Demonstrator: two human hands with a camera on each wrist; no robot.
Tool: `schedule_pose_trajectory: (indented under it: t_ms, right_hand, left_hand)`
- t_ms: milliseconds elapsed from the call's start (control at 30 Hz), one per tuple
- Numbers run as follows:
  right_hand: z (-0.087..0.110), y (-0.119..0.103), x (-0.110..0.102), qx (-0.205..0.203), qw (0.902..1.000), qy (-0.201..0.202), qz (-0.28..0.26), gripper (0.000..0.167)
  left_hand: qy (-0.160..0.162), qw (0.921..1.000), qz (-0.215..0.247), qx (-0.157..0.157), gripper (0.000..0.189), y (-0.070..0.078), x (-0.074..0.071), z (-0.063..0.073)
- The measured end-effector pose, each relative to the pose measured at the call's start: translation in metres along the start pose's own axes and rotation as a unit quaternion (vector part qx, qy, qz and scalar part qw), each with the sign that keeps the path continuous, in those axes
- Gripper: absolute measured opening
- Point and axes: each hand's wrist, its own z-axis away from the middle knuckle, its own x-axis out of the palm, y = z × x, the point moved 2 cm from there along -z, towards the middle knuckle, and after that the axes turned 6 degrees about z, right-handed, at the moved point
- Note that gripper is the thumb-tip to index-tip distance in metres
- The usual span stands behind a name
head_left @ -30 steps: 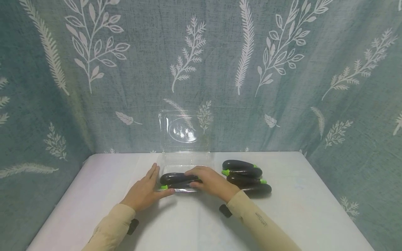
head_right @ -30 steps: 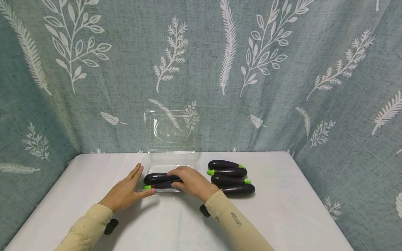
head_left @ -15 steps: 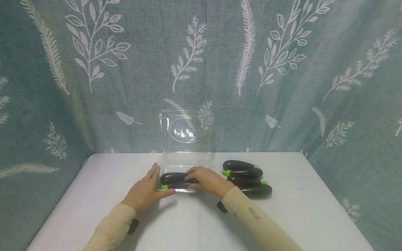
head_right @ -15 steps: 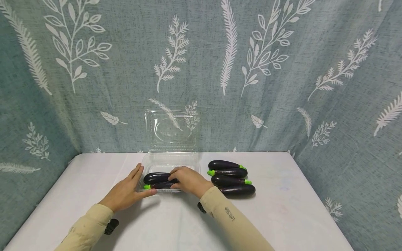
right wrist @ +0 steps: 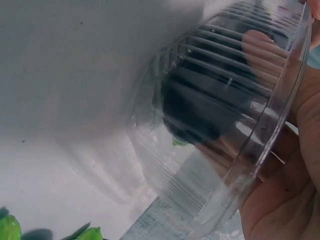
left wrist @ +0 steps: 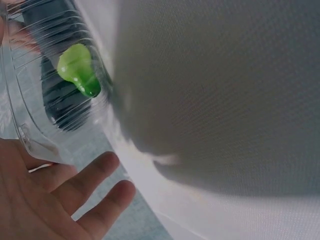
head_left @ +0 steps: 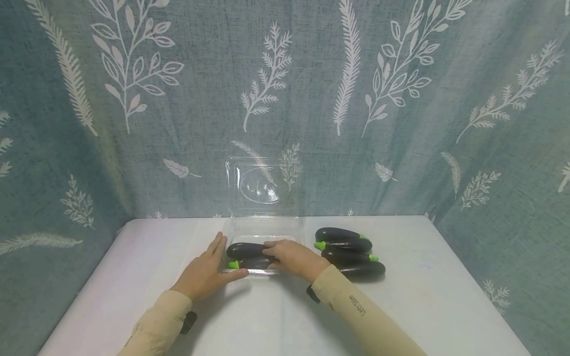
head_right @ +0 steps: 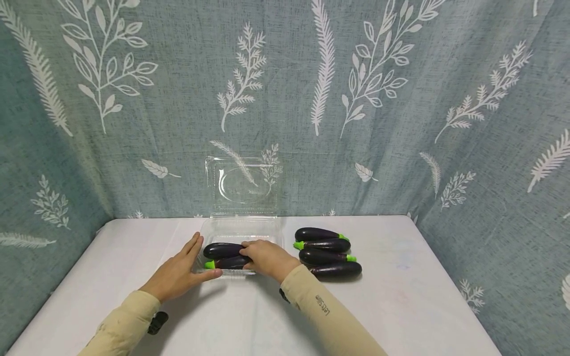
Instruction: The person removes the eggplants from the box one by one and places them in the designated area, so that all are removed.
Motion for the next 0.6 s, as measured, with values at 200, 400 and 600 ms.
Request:
schedule_pose_trajectory:
  t_ms: [200,400,600]
  right_hand:
    - [-0.001,-0.0007,0.0003,0.004,1.0,-0.005,-0.001,0.04]
    - [-0.0024,-0.0021,-0.0001,0.029,0.9994,-0.016,-0.007,0.037]
    - [-0.0015,-0.0015,0.001,0.039,0.9991,-0.017,-0.005,0.036]
  left_hand:
    - [0.002,1.0,-0.001,0.002,0.123,-0.0009,0.0,0.0002]
    - [0.005,1.0,0.0,0.004,0.12,-0.0003,0.0002,0.0005]
    - [0.004,1.0,0.0,0.005,0.121,-0.0003,0.0001,0.0005]
